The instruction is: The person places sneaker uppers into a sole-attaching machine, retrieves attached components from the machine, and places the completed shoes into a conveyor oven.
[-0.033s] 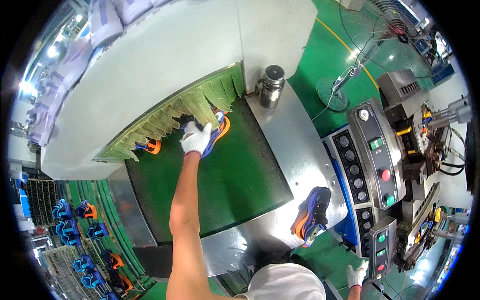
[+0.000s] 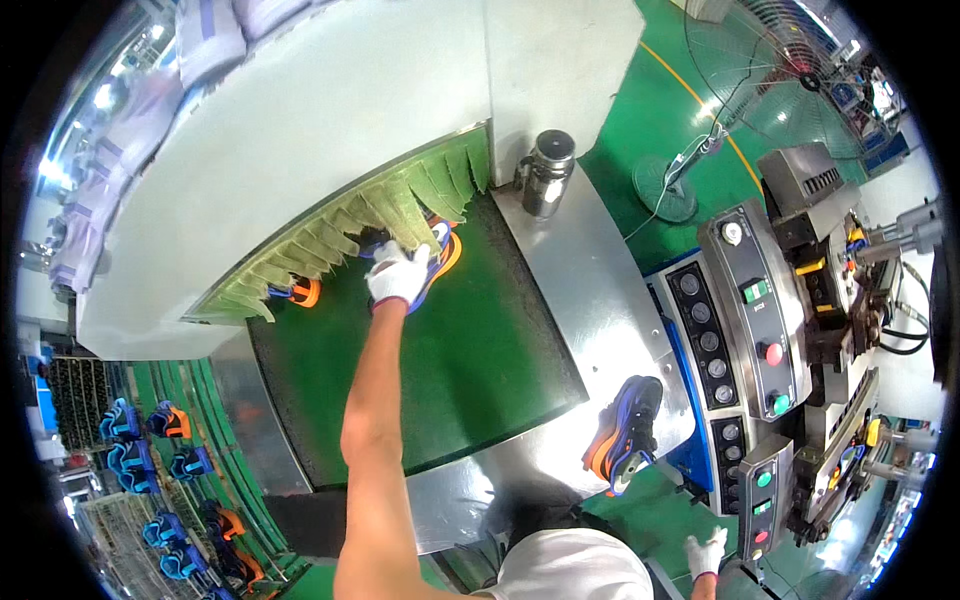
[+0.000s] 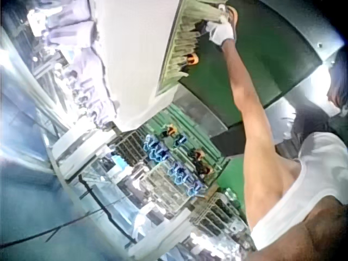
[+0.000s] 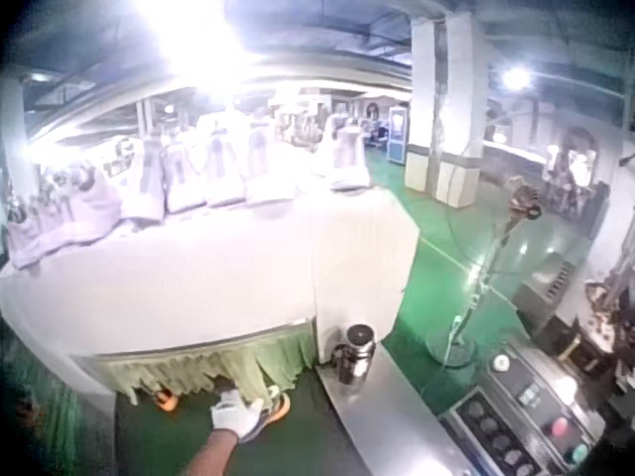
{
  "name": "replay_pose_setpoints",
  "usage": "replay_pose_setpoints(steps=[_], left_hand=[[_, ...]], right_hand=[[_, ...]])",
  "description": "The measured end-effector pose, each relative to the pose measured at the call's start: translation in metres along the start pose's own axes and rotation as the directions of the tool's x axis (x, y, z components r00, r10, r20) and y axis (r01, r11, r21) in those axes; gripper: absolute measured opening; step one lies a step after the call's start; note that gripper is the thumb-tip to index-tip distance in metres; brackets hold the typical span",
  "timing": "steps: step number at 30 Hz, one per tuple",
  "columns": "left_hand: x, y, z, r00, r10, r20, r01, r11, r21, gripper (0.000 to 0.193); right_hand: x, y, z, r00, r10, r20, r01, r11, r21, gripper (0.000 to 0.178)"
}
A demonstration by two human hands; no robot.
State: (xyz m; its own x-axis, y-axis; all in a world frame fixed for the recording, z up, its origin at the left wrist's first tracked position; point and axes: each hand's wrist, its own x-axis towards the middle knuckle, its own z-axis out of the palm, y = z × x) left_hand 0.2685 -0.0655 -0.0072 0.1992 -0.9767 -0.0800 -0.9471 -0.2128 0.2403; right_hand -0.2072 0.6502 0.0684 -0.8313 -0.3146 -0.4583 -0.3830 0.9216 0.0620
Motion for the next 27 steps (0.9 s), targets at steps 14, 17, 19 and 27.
replay_pose_setpoints(steps=[14,17,19,27], left_hand=[[-0.228,0.031,-0.047,0.843,0.537,-0.037,-0.507,0.768,-0.392,0.02],[-0.304,0.09,-0.068,0.558,0.827,0.077,-0.696,0.516,-0.499,0.02],[-0.359,0.138,-0.087,0.401,0.904,0.146,-0.743,0.415,-0.525,0.021],[-0.419,0.325,-0.17,0.043,0.991,-0.129,-0.737,-0.056,-0.673,0.057]], right_hand=[[-0.064,-0.27,-0.105,0.589,-0.803,0.09,0.648,0.535,0.543,0.068],[-0.071,-0.308,-0.094,0.319,-0.948,-0.002,0.928,0.311,0.205,0.07],[-0.056,-0.306,-0.081,0.389,-0.921,0.01,0.907,0.385,0.171,0.053],[-0.005,-0.166,-0.177,0.68,-0.721,-0.136,0.489,0.307,0.816,0.059]])
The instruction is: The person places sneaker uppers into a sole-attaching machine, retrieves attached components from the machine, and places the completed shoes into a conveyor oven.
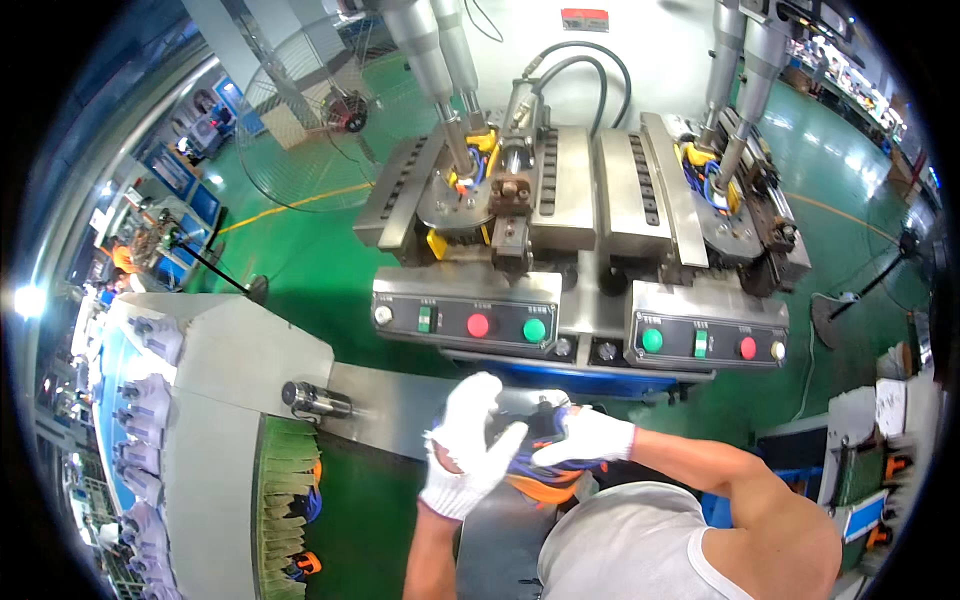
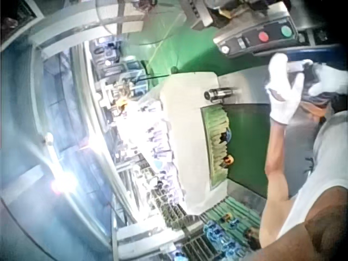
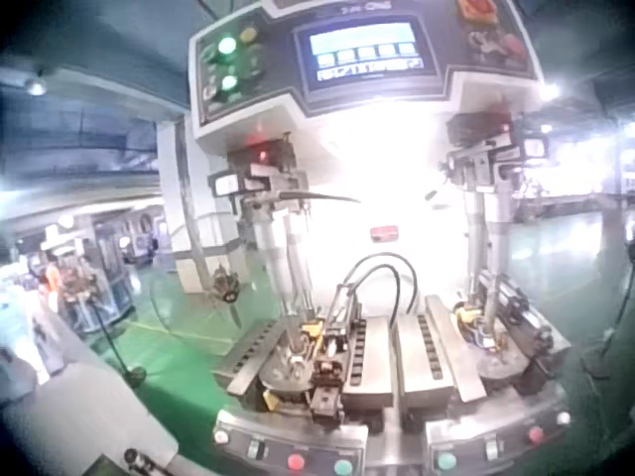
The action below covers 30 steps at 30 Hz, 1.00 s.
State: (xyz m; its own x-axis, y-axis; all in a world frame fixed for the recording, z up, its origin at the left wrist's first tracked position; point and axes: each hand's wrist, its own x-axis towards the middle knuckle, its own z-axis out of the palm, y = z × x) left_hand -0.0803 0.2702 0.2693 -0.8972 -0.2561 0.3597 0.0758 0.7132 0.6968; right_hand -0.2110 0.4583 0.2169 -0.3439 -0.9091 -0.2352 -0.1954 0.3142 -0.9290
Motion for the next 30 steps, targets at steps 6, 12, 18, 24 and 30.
replay_pose_setpoints(steps=[6,12,18,24,30], left_hand=[[0.091,-0.004,-0.013,0.961,0.011,-0.278,0.013,0.996,0.084,0.055],[0.15,-0.038,0.015,0.957,-0.193,-0.216,0.219,0.97,0.102,0.05],[0.209,-0.043,0.026,0.986,0.08,-0.149,-0.038,0.963,0.267,0.035],[0.244,-0.094,0.026,0.995,0.063,-0.079,-0.037,0.955,0.293,0.036],[0.273,-0.144,0.041,0.998,0.07,0.004,-0.068,0.95,0.304,0.039]], right_hand=[[-0.049,0.08,-0.086,0.995,0.094,-0.017,-0.008,0.256,0.967,0.051],[-0.048,0.08,-0.15,0.975,-0.101,-0.197,0.193,-0.051,0.98,0.074],[-0.032,0.09,-0.164,0.938,-0.086,-0.336,0.33,-0.082,0.941,0.087],[-0.006,0.038,-0.16,0.93,-0.241,-0.276,0.27,-0.06,0.961,0.109],[0.001,0.061,-0.154,0.933,-0.133,-0.333,0.311,-0.163,0.936,0.089]])
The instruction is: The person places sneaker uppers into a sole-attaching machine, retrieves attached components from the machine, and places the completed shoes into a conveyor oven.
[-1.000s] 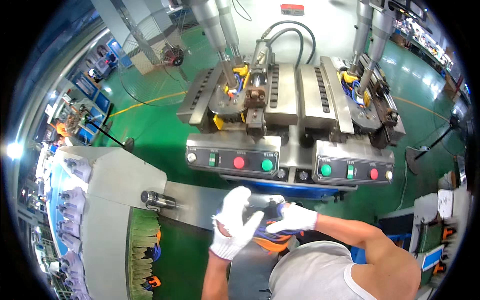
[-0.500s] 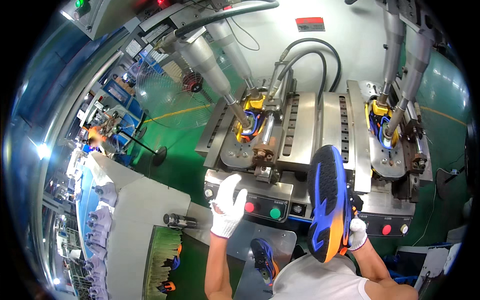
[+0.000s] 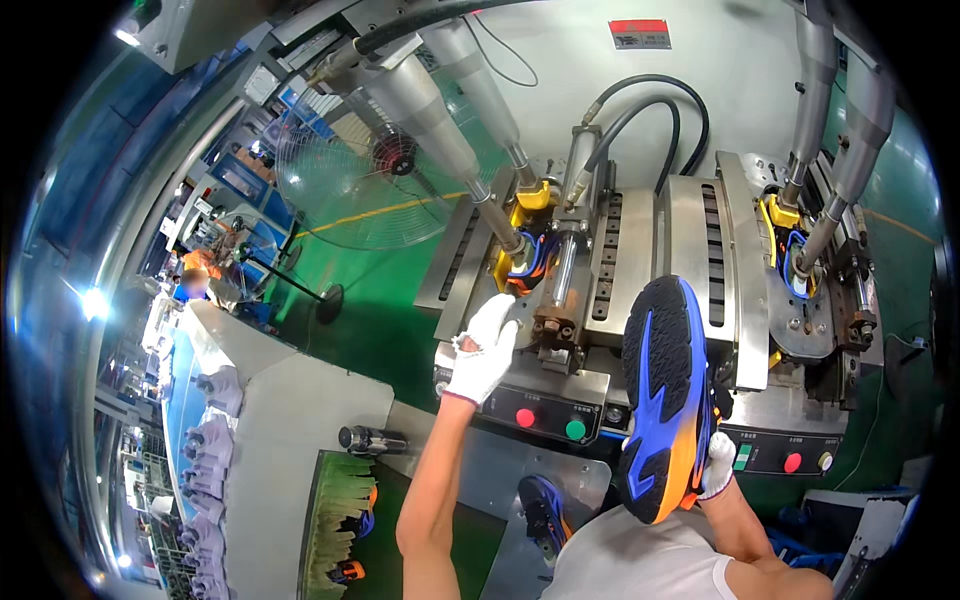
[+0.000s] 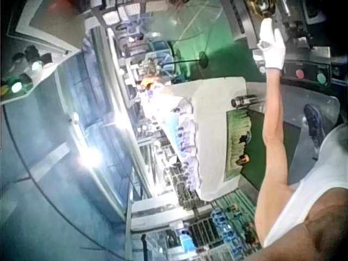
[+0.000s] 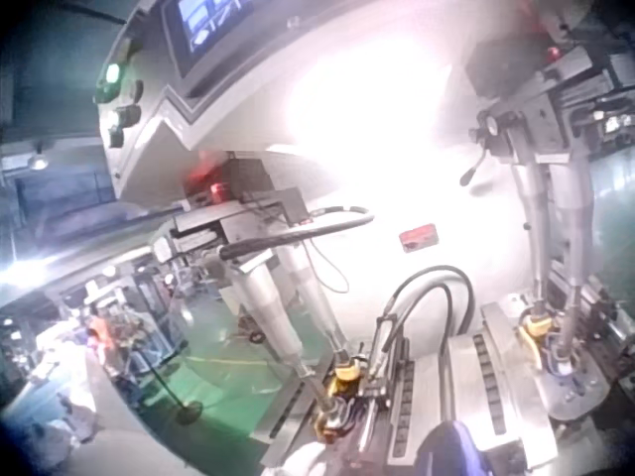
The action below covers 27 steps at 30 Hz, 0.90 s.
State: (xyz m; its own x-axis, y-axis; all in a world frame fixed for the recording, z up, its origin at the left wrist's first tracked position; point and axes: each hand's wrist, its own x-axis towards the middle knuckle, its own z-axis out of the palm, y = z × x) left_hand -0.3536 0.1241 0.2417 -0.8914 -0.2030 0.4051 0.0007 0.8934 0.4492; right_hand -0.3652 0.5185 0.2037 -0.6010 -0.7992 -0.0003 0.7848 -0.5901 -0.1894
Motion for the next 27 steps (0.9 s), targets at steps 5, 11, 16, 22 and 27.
replay_pose_setpoints(steps=[5,11,16,22,27], left_hand=[[0.047,-0.037,0.041,0.995,0.039,0.092,-0.037,0.999,-0.027,0.044],[0.116,-0.065,0.107,0.956,-0.164,0.245,0.149,0.986,0.079,0.062],[0.161,-0.087,0.14,0.929,-0.349,0.123,0.29,0.893,0.344,0.07],[0.197,-0.08,0.089,0.931,-0.324,0.169,0.253,0.905,0.341,0.065],[0.099,-0.03,-0.005,0.971,-0.226,-0.072,0.233,0.968,0.098,0.06]], right_hand=[[-0.004,-0.005,-0.019,0.999,-0.025,-0.026,0.025,1.0,-0.015,0.083],[-0.038,-0.018,-0.019,0.987,-0.036,-0.155,0.037,0.999,0.006,0.079],[-0.039,-0.014,0.029,0.904,-0.199,-0.378,0.144,0.975,-0.169,0.092],[-0.036,-0.011,0.001,0.832,-0.281,-0.478,0.107,0.927,-0.359,0.07],[0.016,0.005,0.066,0.8,-0.317,-0.509,0.055,0.884,-0.464,0.063]])
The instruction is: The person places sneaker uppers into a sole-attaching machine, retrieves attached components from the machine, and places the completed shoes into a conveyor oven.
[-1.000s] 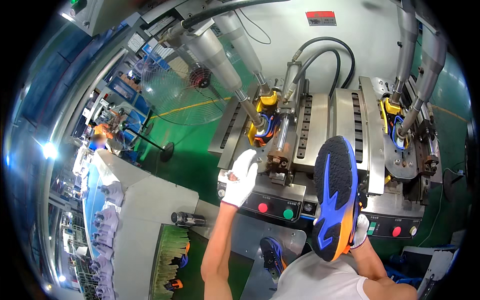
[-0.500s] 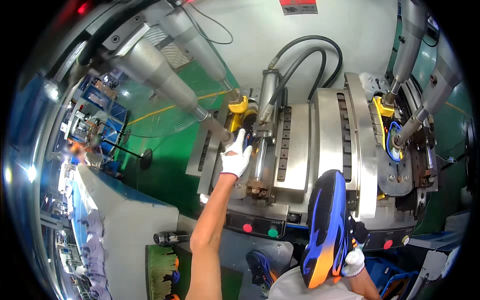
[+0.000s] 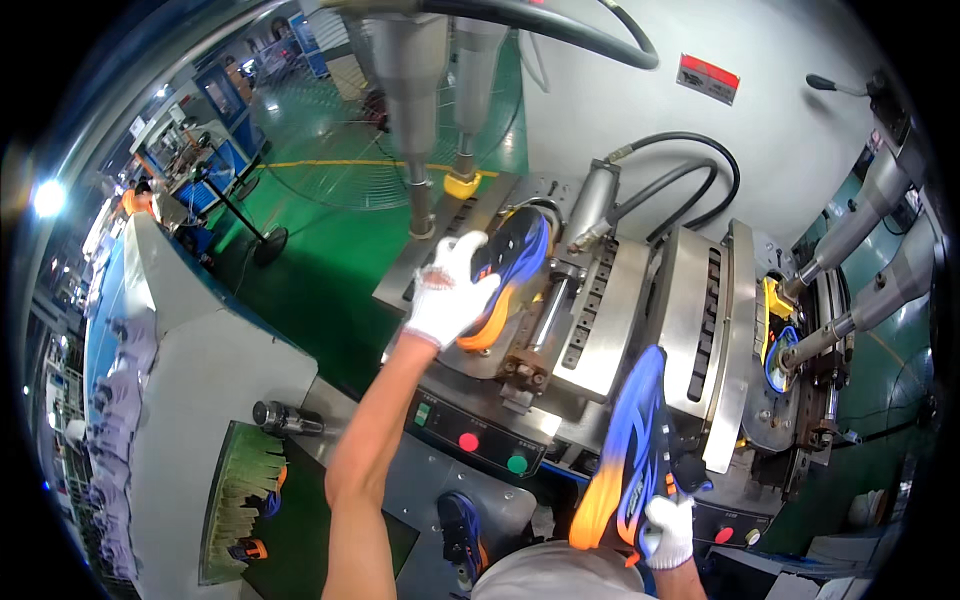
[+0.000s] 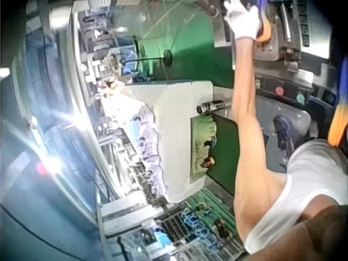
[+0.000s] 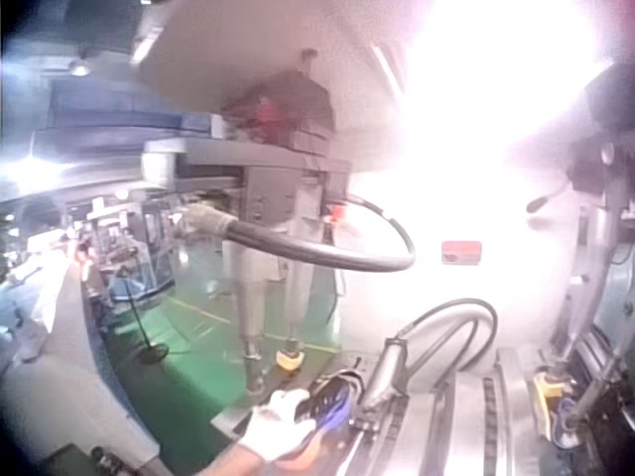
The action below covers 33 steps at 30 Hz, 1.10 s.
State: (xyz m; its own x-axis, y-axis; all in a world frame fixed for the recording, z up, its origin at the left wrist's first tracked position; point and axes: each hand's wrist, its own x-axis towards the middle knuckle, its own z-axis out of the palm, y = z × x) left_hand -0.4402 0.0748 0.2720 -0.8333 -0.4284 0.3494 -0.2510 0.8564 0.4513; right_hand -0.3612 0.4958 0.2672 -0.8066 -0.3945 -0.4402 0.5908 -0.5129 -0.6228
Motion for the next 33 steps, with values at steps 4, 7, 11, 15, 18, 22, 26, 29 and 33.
replay_pose_setpoints(steps=[4,7,11,15,18,22,26,29,33], left_hand=[[-0.131,-0.01,-0.059,0.986,-0.022,-0.163,0.004,0.994,-0.113,0.059],[-0.24,-0.039,-0.078,0.971,-0.137,-0.194,0.114,0.985,-0.127,0.057],[-0.377,-0.055,-0.084,0.861,-0.485,-0.152,0.485,0.874,-0.04,0.055],[-0.454,-0.055,-0.05,0.628,-0.777,-0.046,0.777,0.623,0.089,0.055],[-0.525,-0.044,-0.026,0.371,-0.928,-0.026,0.924,0.367,0.105,0.062],[-0.555,-0.013,0.014,0.34,-0.94,0.038,0.914,0.34,0.223,0.053],[-0.591,-0.012,0.071,0.403,-0.9,-0.165,0.913,0.385,0.132,0.063],[-0.576,0.012,0.029,0.31,-0.943,-0.118,0.95,0.302,0.082,0.086],[-0.607,0.006,0.018,0.263,-0.942,-0.207,0.93,0.305,-0.206,0.103]], right_hand=[[0.091,0.031,0.049,0.983,0.157,0.099,-0.151,0.986,-0.064,0.055],[0.188,0.053,0.141,0.922,0.186,0.34,-0.148,0.98,-0.137,0.027],[0.326,0.099,0.209,0.96,0.18,0.217,-0.109,0.947,-0.302,0.008],[0.478,0.099,0.177,0.991,-0.13,0.016,0.128,0.929,-0.347,0.023],[0.492,0.126,0.19,0.959,-0.28,0.04,0.177,0.484,-0.857,0.028],[0.494,0.141,0.18,0.877,-0.452,0.162,0.082,-0.191,-0.978,0.016],[0.524,0.141,0.183,0.909,-0.335,0.247,0.072,-0.459,-0.886,0.035],[0.488,0.159,0.213,0.863,0.14,0.485,0.311,-0.904,-0.294,0.043],[0.467,0.096,0.203,0.845,0.11,0.523,0.534,-0.213,-0.818,0.032]])
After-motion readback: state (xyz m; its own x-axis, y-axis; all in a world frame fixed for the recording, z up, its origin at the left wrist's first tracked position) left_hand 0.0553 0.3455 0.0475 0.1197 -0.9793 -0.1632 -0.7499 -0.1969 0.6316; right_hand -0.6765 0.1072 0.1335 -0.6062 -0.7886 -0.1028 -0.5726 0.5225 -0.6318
